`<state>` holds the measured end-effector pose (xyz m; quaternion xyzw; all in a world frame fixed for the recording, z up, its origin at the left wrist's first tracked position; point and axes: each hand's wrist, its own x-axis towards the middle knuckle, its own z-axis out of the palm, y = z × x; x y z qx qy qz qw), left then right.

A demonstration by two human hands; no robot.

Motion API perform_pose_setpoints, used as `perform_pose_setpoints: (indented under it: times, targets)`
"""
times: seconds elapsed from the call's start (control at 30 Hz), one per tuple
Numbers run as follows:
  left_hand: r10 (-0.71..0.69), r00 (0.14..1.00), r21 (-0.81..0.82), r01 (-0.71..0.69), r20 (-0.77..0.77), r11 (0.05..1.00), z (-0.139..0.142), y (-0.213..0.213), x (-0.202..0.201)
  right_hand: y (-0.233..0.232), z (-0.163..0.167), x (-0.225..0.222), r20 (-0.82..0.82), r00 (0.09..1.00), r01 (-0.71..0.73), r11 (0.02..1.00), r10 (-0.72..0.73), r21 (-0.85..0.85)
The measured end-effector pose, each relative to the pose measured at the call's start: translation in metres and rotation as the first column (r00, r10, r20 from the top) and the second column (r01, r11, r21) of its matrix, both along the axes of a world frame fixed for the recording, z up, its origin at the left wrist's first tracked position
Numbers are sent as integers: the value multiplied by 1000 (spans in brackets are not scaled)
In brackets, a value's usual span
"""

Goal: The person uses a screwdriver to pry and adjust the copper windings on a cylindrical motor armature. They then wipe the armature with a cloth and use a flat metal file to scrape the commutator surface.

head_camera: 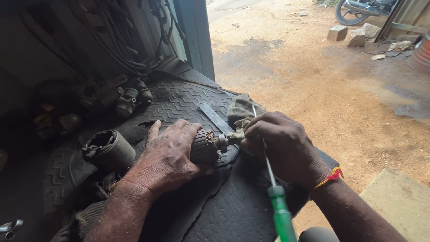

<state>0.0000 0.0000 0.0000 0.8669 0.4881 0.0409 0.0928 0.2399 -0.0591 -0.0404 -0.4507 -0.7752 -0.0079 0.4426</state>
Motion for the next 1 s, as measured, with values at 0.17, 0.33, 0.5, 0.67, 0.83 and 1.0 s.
perform_pose_setpoints:
  times: [0.17,0.33,0.5,0.67,0.83,1.0]
  targets:
    - [64,998,-85,-66,-28,994,15,-7,5,-9,7,1,-75,995,81,986,-71,147]
    - [98,993,-144,-106,-65,984,16,-11,5,-16,-9,-9,-197,978,94,983,-62,156]
    - [97,995,-172,-102,-39,980,19,-6,7,-45,-24,-25,-239,958,-123,982,155,144]
    - [99,995,-175,-100,-17,979,16,-4,11,-42,-21,-27,-107,980,-158,984,166,80]
    - [98,995,-180,-101,-22,978,13,-9,17,-46,-21,-24,-56,970,-236,971,238,44]
    - [98,995,-152,-100,-22,983,6,-14,28,-49,-21,-14,-24,973,-228,971,230,70]
